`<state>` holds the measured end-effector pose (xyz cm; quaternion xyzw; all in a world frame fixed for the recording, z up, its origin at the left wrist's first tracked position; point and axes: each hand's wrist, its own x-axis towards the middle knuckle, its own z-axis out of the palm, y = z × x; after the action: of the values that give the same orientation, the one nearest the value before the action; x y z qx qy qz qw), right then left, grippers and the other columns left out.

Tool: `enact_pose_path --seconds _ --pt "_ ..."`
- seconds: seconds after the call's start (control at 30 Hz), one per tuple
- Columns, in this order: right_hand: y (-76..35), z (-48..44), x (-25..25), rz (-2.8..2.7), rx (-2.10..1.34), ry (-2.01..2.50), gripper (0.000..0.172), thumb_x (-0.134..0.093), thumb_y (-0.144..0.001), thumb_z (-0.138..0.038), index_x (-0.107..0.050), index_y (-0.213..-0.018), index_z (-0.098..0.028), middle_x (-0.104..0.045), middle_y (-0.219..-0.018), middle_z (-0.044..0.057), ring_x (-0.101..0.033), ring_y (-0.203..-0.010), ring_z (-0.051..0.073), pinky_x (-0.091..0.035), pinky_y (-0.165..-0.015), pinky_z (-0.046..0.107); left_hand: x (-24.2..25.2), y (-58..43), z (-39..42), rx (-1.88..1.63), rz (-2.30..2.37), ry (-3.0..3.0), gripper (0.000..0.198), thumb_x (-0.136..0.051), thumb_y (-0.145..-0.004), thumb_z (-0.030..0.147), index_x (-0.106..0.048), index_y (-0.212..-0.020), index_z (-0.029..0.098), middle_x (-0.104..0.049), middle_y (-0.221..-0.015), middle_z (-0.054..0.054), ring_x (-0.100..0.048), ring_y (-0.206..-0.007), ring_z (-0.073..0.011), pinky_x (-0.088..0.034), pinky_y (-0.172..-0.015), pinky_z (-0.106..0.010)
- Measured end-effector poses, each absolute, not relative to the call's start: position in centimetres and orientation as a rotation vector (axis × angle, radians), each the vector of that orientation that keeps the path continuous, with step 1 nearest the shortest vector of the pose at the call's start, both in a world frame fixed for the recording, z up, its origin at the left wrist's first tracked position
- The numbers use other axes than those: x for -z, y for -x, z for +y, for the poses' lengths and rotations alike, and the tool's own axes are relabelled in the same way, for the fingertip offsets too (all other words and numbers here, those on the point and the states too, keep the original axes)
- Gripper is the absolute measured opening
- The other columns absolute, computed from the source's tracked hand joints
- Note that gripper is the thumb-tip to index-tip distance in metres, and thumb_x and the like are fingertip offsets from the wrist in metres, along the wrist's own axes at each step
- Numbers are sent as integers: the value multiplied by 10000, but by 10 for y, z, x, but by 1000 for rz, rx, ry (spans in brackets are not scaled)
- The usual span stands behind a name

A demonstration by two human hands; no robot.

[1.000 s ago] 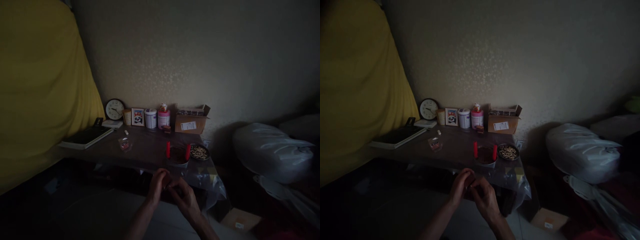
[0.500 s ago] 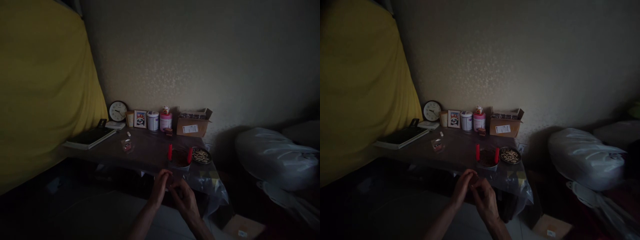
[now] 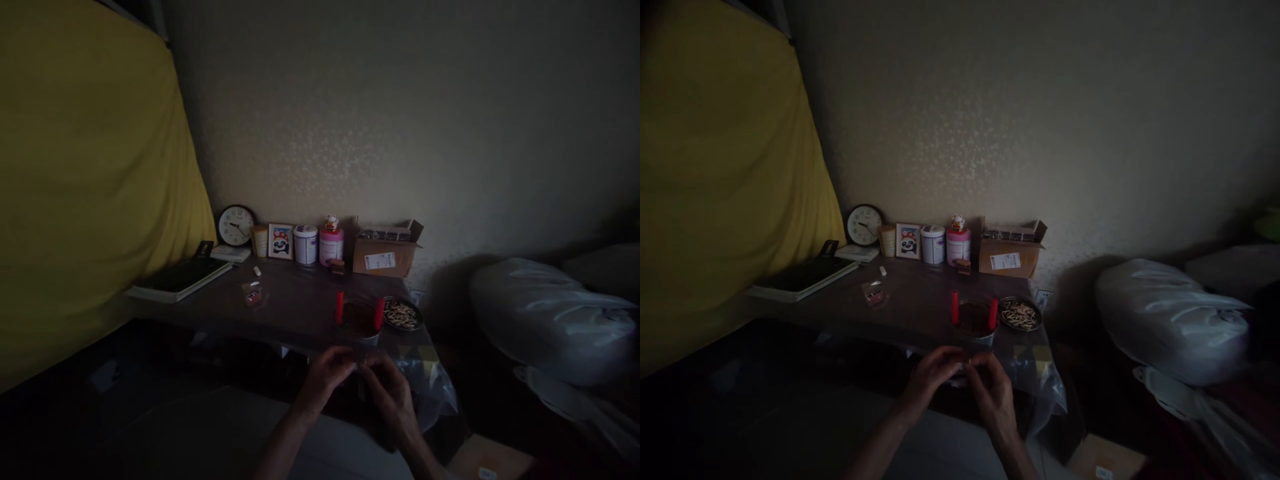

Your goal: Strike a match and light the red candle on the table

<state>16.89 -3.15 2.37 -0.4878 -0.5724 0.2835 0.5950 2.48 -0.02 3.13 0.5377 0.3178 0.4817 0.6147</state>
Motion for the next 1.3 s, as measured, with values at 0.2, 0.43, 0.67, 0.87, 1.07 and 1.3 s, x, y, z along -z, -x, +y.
enact_pose_path --seconds 0.2,0.43,0.67,0.87,1.07,1.3 --pt "-172 -34 -35 -1110 -825 1089 234 -684 -694 -396 -585 -733 -188 -576 -676 -9 -533 -613 140 -445 -567 224 -22 -26 3 -1171 712 -1218 241 -632 -728 308 -616 -924 167 -677 -959 -77 -589 -923 -231 -432 -763 -308" --pt "-183 -28 -30 -997 -863 1038 248 -679 -704 -372 -591 -879 -220 -596 -807 -5 -543 -757 165 -433 -667 237 -19 -26 3 -1145 643 -1123 263 -638 -725 308 -617 -947 170 -674 -1004 -81 -576 -981 -244 -420 -806 -330" --pt "-184 -29 -29 -975 -896 1047 235 -679 -710 -374 -576 -869 -236 -587 -826 -23 -534 -792 154 -424 -706 230 -24 -26 0 -1127 604 -1093 270 -665 -699 298 -635 -940 181 -678 -1013 -74 -574 -984 -248 -415 -815 -335" --pt "-185 -28 -28 -999 -875 1055 202 -647 -738 -382 -583 -863 -237 -600 -812 -22 -549 -785 153 -433 -711 227 -26 -26 0 -1118 537 -1069 252 -652 -715 257 -631 -953 179 -667 -1047 -80 -559 -1021 -243 -400 -847 -334" --pt "-184 -32 -34 -994 -901 1058 198 -648 -736 -386 -594 -843 -228 -613 -757 -23 -564 -720 149 -451 -658 217 -23 -25 1 -1113 560 -1075 246 -647 -719 253 -628 -950 172 -663 -1031 -84 -561 -1008 -249 -405 -841 -349" --pt "-187 -31 -31 -977 -889 1088 219 -648 -729 -411 -604 -825 -219 -637 -772 -5 -584 -746 171 -462 -677 239 -24 -25 0 -1142 560 -1092 205 -629 -738 277 -628 -914 172 -666 -1001 -77 -568 -988 -237 -410 -827 -339"
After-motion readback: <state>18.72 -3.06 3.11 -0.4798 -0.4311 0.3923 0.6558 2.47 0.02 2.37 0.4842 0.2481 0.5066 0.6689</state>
